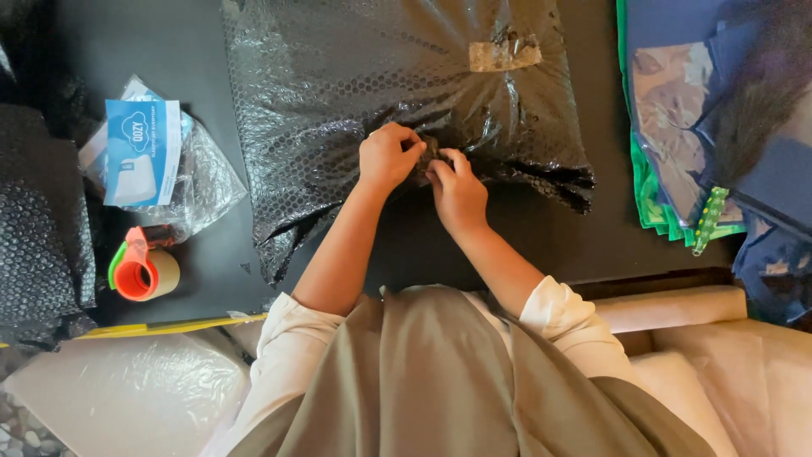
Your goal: The person folds and tapes a black bubble mailer, then uses a feather duster to wipe its surface. The person then dusts a blue tote bag on both sides and places it aside.
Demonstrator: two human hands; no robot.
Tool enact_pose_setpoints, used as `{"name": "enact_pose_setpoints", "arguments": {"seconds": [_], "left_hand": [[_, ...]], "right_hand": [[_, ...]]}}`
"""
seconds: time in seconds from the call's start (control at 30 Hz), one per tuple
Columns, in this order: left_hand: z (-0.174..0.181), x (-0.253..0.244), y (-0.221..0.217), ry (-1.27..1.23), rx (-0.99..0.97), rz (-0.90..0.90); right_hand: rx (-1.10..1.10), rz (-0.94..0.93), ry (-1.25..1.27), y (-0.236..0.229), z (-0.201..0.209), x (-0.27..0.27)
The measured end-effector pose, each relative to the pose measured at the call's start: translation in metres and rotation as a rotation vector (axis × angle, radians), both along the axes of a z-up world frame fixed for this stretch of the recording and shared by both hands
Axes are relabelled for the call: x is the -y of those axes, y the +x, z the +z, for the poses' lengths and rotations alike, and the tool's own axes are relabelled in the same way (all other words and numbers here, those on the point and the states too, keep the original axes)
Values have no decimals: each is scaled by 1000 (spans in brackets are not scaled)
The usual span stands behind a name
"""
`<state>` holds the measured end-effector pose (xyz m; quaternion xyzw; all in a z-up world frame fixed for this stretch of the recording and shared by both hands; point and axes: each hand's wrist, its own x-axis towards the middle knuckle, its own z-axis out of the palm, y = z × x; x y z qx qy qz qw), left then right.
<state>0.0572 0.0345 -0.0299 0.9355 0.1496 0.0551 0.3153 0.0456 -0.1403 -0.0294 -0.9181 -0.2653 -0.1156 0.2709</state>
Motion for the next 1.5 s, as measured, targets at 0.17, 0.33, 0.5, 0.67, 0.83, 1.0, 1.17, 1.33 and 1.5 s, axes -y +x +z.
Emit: {"name": "enact_pose_setpoints", "arguments": {"seconds": [0.17,0.33,0.5,0.67,0.83,1.0,1.17,1.33,1.5], "left_hand": [[-1,-4,3,-48,-66,31],[-3,-5,1,-54,-107,29],[-8,-7,0,17,67,-40],[-18,1,-7,181,266,-24],[-9,3,-19,246,475,85],[9,14,-26,670,754,-47],[-8,41,-52,706,591,-344],[0,38,-67,628,326,-410],[32,-5,-145,491,625,-93]], "right_hand": [[90,-5,17,-8,3,5],[273,248,283,-3,-40,27],[331,420,311,-7,-39,45],[430,333,19,-18,-30,50],[377,296,-222,-28,-64,69],[232,286,-339,-43,-70,77],[157,307,-302,-45,-78,73],[185,320,-220,-65,-69,74],[89,374,-77,-84,-57,78]]}}
